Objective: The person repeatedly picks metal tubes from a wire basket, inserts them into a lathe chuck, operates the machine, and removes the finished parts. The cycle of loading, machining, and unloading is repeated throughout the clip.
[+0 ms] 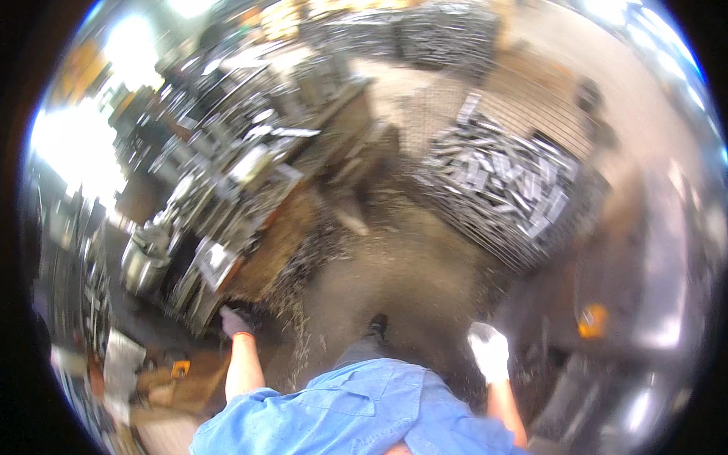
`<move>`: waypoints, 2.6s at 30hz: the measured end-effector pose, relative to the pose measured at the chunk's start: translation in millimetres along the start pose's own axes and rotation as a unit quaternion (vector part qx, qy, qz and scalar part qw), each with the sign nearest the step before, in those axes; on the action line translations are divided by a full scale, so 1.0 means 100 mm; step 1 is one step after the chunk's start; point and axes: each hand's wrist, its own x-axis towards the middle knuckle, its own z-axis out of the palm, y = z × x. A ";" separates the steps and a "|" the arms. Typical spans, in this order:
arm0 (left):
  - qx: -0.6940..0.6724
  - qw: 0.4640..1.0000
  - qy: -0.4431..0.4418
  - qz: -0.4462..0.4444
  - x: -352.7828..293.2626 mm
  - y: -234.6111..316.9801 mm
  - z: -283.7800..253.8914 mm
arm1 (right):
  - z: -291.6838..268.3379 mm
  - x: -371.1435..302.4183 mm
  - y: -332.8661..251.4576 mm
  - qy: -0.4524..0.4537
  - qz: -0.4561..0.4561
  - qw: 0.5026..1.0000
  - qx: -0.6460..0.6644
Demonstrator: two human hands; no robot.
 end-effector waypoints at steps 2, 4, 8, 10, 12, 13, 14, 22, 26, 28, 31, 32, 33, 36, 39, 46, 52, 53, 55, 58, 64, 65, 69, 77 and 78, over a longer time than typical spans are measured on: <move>0.586 0.799 0.118 0.067 0.94 -0.28 -0.98 | 0.65 0.51 -0.38 -0.087 -0.085 0.989 -0.079; 0.804 0.571 0.167 0.017 1.38 -0.49 -1.78 | 1.30 0.86 -0.78 -0.179 -0.133 0.960 -0.172; 0.188 0.918 0.345 -0.060 1.41 -0.73 -2.52 | 2.23 1.30 -1.49 -0.337 -0.194 0.893 -0.226; 0.233 0.903 0.360 0.034 1.38 -0.84 -2.73 | 2.51 1.42 -1.74 -0.381 -0.204 0.867 -0.247; 0.252 0.897 0.331 0.150 1.46 -0.98 -2.94 | 2.71 1.53 -1.89 -0.419 -0.221 0.830 -0.294; 0.237 0.906 0.288 0.198 1.53 -1.05 -3.05 | 2.79 1.60 -1.93 -0.435 -0.217 0.815 -0.316; 0.155 0.943 0.245 0.164 1.62 -1.08 -3.14 | 2.86 1.67 -1.97 -0.447 -0.221 0.801 -0.331; -0.084 0.989 0.124 0.006 0.68 -0.18 -1.62 | 3.03 2.36 -1.87 -0.462 -0.269 0.787 -0.308; -0.017 0.954 -0.296 0.036 -0.81 0.51 0.87 | 2.83 2.87 -1.70 -0.475 -0.164 0.799 -0.331; 0.024 0.871 -0.487 0.052 -1.56 0.86 1.87 | 2.62 3.18 -1.57 -0.439 -0.208 0.834 -0.262; 0.124 0.753 -0.603 0.232 -2.39 1.46 3.18 | 2.29 3.75 -1.30 -0.397 -0.165 0.875 -0.222; 0.126 0.722 -0.607 0.307 -2.67 1.68 3.60 | 2.13 4.02 -1.19 -0.391 -0.159 0.881 -0.215; 0.122 0.685 -0.610 0.379 -2.92 1.88 4.06 | 1.99 4.28 -1.06 -0.386 -0.153 0.886 -0.207; 0.166 0.599 -0.510 0.594 -3.51 2.52 5.66 | 1.48 5.22 -0.59 -0.329 -0.107 0.928 -0.138; 0.196 0.524 -0.396 0.728 -4.03 3.10 7.38 | 1.05 6.22 -0.05 -0.234 0.036 0.971 -0.001; 0.540 0.527 -0.383 0.534 -4.81 3.57 10.18 | 0.99 9.19 1.36 0.004 0.290 0.822 0.490; 0.522 0.513 -0.316 0.604 -4.61 3.32 10.61 | 0.99 10.47 1.90 0.135 0.289 0.947 -0.038; 0.496 0.530 -0.338 0.599 -4.55 3.29 10.62 | 0.93 10.44 1.96 0.232 0.307 0.921 -0.062; 0.485 0.498 -0.310 0.649 -4.47 3.26 10.64 | 0.76 10.36 2.11 0.303 0.463 0.828 -0.092; 0.494 0.529 -0.328 0.607 -4.42 3.27 10.64 | 0.55 10.51 2.41 0.177 0.483 0.833 -0.203; 0.501 0.515 -0.307 0.624 -4.52 3.27 10.57 | 0.70 10.74 2.67 0.190 0.500 0.811 0.236; 0.520 0.529 -0.299 0.600 -4.54 3.26 10.56 | 0.83 10.65 2.63 0.201 0.507 0.735 0.402; 0.511 0.563 -0.314 0.569 -4.58 3.27 10.58 | 1.45 10.43 2.51 0.140 0.285 0.803 0.505; 0.481 0.533 -0.281 0.636 -4.60 3.22 10.55 | 1.74 11.00 2.37 0.165 0.385 0.686 0.595; 0.505 0.523 -0.278 0.628 -4.63 3.22 10.57 | 1.66 10.74 2.19 0.144 0.329 0.701 0.616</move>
